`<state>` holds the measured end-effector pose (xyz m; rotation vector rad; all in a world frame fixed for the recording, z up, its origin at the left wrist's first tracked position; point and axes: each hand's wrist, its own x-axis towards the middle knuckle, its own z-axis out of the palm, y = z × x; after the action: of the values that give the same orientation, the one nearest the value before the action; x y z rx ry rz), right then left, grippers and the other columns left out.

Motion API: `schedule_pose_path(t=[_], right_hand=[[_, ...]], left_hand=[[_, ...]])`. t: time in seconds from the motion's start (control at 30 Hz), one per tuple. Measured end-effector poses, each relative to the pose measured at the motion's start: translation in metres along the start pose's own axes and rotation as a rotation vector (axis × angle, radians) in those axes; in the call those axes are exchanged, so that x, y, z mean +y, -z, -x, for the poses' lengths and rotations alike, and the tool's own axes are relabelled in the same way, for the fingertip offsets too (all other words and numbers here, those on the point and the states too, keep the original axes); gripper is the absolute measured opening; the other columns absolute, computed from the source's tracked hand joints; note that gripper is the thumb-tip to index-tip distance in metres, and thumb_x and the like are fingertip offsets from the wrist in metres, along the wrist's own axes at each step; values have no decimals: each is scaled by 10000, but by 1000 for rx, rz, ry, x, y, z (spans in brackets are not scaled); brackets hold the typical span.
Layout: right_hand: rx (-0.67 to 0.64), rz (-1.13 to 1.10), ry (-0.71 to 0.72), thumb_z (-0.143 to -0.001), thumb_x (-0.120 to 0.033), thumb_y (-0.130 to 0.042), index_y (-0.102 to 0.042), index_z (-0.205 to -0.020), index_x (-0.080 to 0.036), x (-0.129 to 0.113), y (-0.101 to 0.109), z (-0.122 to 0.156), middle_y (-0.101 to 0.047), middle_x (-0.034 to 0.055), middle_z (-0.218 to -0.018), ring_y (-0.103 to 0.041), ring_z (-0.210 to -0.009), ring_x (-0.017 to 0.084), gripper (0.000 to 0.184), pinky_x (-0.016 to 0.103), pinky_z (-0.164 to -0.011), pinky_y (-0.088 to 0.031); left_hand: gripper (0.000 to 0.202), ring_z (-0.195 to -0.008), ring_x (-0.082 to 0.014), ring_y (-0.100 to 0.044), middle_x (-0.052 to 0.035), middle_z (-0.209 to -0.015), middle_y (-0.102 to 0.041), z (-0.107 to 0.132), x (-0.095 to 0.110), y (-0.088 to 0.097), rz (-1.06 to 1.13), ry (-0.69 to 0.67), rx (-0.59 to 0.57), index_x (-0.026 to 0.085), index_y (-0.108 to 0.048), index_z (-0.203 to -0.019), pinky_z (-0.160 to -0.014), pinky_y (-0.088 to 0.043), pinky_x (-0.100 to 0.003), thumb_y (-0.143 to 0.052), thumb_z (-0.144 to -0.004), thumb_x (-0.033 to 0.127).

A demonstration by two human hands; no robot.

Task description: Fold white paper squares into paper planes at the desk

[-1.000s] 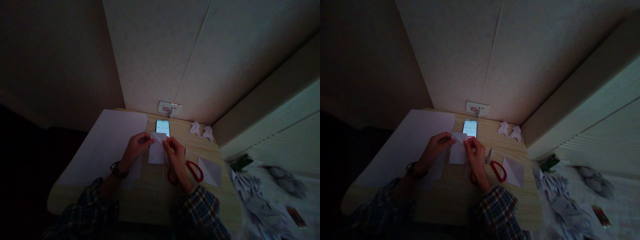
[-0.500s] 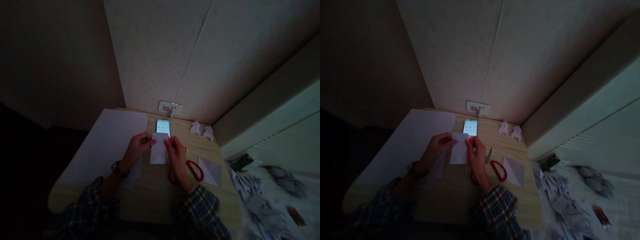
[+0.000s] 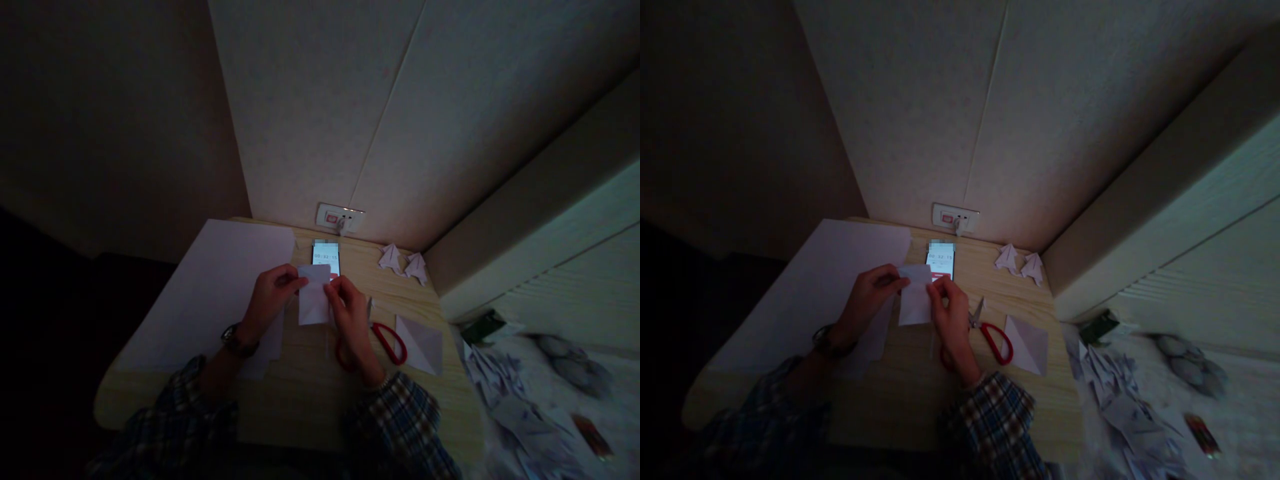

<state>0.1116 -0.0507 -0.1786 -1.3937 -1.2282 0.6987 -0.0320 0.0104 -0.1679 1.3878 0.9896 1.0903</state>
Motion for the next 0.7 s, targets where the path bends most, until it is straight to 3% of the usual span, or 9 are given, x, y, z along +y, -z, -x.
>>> schedule_pose_path(t=[0.27,0.53,0.7], right_hand=[[-12,45,-1,-861,-336,-523,-518,-652,-187,-3,1,2,-486,-32,-616,-444,-611,119,257,235,-583,-334],[57,-181,-89,-797,-391,-576,-548,-683,-191,3,1,-3,-494,-40,-619,-439,-586,115,232,229,-537,-329],[77,-238,-121,-783,-397,-583,-556,-677,-197,3,3,-4,-494,-43,-612,-445,-590,119,227,234,-541,-338]], left_hand=[[216,-570,-115,-545,49,-566,-544,0,-3,-1,30,21,0,173,-547,-577,-569,-448,-218,-714,-651,289],[183,-730,-150,-618,-12,-780,-686,2,3,0,175,72,-45,155,-680,-796,-678,-510,-252,-702,-701,310],[190,-707,-149,-621,-6,-761,-683,4,4,0,184,83,-68,160,-666,-792,-681,-515,-265,-722,-688,309]])
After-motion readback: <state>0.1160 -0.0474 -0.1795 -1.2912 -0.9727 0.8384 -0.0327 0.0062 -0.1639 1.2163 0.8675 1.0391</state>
